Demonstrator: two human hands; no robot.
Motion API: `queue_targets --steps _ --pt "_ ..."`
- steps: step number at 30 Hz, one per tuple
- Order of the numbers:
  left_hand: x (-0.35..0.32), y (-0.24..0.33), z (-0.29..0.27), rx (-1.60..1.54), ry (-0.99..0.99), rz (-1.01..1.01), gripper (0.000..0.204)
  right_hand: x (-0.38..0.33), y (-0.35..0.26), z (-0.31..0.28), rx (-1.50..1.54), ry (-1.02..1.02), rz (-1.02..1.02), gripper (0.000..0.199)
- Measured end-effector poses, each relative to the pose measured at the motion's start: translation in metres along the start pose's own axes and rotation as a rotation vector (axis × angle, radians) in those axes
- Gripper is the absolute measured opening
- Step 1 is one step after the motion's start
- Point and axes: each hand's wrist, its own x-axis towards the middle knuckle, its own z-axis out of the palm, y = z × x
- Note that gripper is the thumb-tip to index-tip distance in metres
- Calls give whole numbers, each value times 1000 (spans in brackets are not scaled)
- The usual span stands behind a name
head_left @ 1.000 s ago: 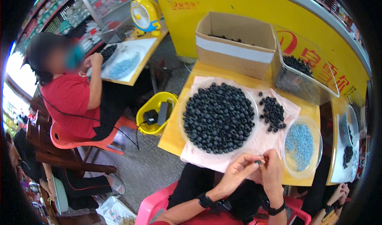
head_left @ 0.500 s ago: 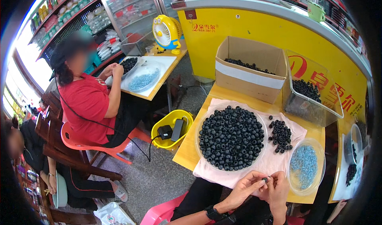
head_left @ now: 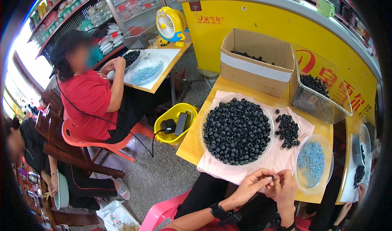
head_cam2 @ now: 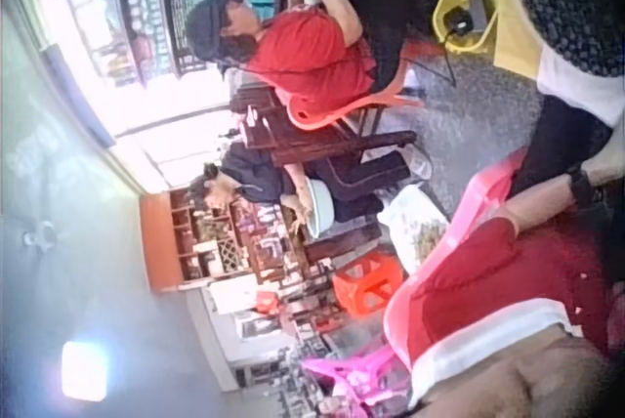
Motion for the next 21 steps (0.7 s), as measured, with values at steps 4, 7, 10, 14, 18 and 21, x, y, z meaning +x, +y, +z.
queue_targets --steps 4,7,10,14,18,21 --pt "-1 -1 -1 -15 -19 11 26 -1 7 0 -9 11 -60 12" --pt "-3 1 -4 19 -38 3 24 2 -12 -13 206 -45 91 10" --pt "-5 -2 -3 64 -8 0 23 6 -22 -21 343 -91 178 9" --pt "-2 -5 4 318 105 236 23 7 -18 -23 533 -143 260 10" --pt "-3 -5 6 408 95 285 25 5 -22 -24 544 -150 201 15" --pt "-4 1 8 473 106 276 25 4 -30 -31 538 -186 270 13"
